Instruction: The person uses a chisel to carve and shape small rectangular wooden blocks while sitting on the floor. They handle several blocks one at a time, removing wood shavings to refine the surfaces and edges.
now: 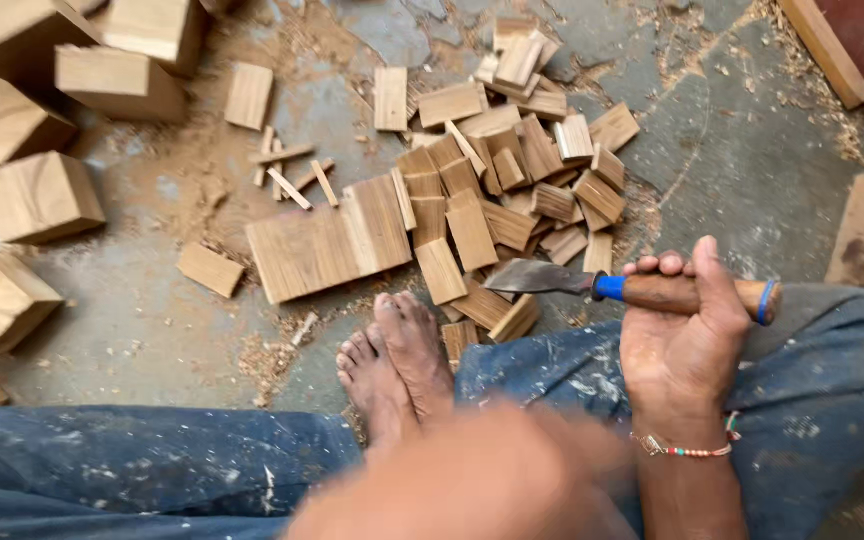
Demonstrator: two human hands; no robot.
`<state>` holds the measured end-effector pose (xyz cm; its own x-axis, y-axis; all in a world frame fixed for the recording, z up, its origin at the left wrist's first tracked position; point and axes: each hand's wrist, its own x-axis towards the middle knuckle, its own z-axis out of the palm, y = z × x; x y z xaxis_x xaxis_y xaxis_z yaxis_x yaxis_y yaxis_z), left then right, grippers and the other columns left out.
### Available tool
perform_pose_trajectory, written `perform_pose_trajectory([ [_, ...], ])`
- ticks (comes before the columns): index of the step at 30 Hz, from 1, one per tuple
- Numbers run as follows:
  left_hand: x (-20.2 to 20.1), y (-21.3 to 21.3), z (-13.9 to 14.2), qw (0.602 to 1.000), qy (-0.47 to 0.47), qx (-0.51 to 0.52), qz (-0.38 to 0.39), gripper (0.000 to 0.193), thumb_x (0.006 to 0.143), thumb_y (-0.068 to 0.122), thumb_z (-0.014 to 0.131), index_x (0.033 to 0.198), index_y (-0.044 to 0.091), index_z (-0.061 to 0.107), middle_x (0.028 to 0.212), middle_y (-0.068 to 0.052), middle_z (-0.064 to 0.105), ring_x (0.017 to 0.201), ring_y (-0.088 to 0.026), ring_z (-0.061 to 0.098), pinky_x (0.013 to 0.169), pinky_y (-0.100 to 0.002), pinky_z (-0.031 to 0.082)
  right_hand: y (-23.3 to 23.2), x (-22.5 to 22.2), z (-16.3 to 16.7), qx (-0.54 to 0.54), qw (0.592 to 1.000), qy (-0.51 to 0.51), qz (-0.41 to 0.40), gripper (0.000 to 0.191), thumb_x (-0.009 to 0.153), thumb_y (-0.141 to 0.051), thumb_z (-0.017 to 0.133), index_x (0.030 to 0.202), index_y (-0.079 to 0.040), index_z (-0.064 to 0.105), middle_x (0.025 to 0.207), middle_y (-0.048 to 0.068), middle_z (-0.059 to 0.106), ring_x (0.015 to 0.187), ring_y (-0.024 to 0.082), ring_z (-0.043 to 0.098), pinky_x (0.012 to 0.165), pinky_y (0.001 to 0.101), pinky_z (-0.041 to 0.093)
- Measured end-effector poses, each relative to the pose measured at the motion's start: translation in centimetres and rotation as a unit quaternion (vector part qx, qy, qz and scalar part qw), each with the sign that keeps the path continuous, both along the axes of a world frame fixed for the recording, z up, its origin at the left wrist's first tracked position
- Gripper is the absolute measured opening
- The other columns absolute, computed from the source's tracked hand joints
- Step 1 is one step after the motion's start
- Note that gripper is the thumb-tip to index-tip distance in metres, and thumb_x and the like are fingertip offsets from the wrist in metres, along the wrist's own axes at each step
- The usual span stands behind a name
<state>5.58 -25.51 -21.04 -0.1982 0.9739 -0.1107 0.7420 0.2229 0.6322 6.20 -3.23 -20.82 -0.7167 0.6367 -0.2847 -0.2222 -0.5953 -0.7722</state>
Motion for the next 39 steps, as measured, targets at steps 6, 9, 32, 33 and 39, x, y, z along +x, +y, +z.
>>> perform_pose_trajectory([
  [6, -13.4, -1.0, -8.0, 0.93, 0.113, -0.031, 0.348, 0.026, 0.084, 0.003, 0.066, 0.108, -0.003, 0.061, 0.104, -0.021, 0.065, 0.096, -0.036, 0.065, 0.084, -0.048, 0.055, -1.8, -1.0, -0.7, 0.062, 0.998, 0.01, 0.01, 0.021, 0.1, -0.009, 0.075, 0.097, -0.011, 0.055, 0.094, 0.004, 0.061, 0.094, 0.018, 0.061, 0.099, 0.0396, 0.054],
  [9, -15.6, 0.4, -12.4, 0.896, 0.247, -0.054, 0.364, 0.035, 0.073, 0.001, 0.068, 0.107, -0.002, 0.062, 0.11, -0.019, 0.063, 0.11, -0.037, 0.057, 0.092, -0.048, 0.049, -2.3, -1.1, -0.6, 0.083, 0.996, -0.04, 0.012, 0.016, 0.096, -0.01, 0.073, 0.097, -0.011, 0.057, 0.094, 0.006, 0.064, 0.093, 0.019, 0.067, 0.097, 0.0372, 0.054],
  [32, -9.7, -7.7, 4.0, 0.733, -0.433, 0.182, 0.491, 0.03, 0.096, 0.019, 0.068, 0.121, 0.003, 0.071, 0.088, -0.004, 0.071, 0.068, -0.009, 0.064, 0.057, -0.025, 0.058, -3.0, -1.5, 0.2, 0.136, 0.987, -0.062, 0.057, 0.015, 0.102, -0.01, 0.073, 0.104, -0.009, 0.058, 0.095, 0.008, 0.067, 0.095, 0.02, 0.069, 0.099, 0.0394, 0.055],
  [33, -9.2, -7.9, 3.9, 0.679, -0.493, 0.192, 0.509, 0.035, 0.097, 0.021, 0.066, 0.127, 0.002, 0.07, 0.084, -0.003, 0.067, 0.064, -0.009, 0.062, 0.054, -0.024, 0.056, -3.1, -1.6, 0.2, 0.142, 0.986, -0.063, 0.059, 0.015, 0.102, -0.01, 0.072, 0.105, -0.01, 0.058, 0.095, 0.008, 0.067, 0.095, 0.021, 0.069, 0.099, 0.0394, 0.055],
  [39, -8.9, -7.9, 1.3, 0.629, -0.526, 0.157, 0.551, 0.037, 0.098, 0.024, 0.064, 0.126, 0.002, 0.07, 0.076, -0.005, 0.059, 0.054, -0.012, 0.056, 0.045, -0.022, 0.045, -3.9, -2.5, 0.0, 0.189, 0.977, -0.053, 0.086, 0.014, 0.107, -0.008, 0.072, 0.108, -0.007, 0.058, 0.096, 0.009, 0.067, 0.096, 0.023, 0.069, 0.1, 0.041, 0.055],
])
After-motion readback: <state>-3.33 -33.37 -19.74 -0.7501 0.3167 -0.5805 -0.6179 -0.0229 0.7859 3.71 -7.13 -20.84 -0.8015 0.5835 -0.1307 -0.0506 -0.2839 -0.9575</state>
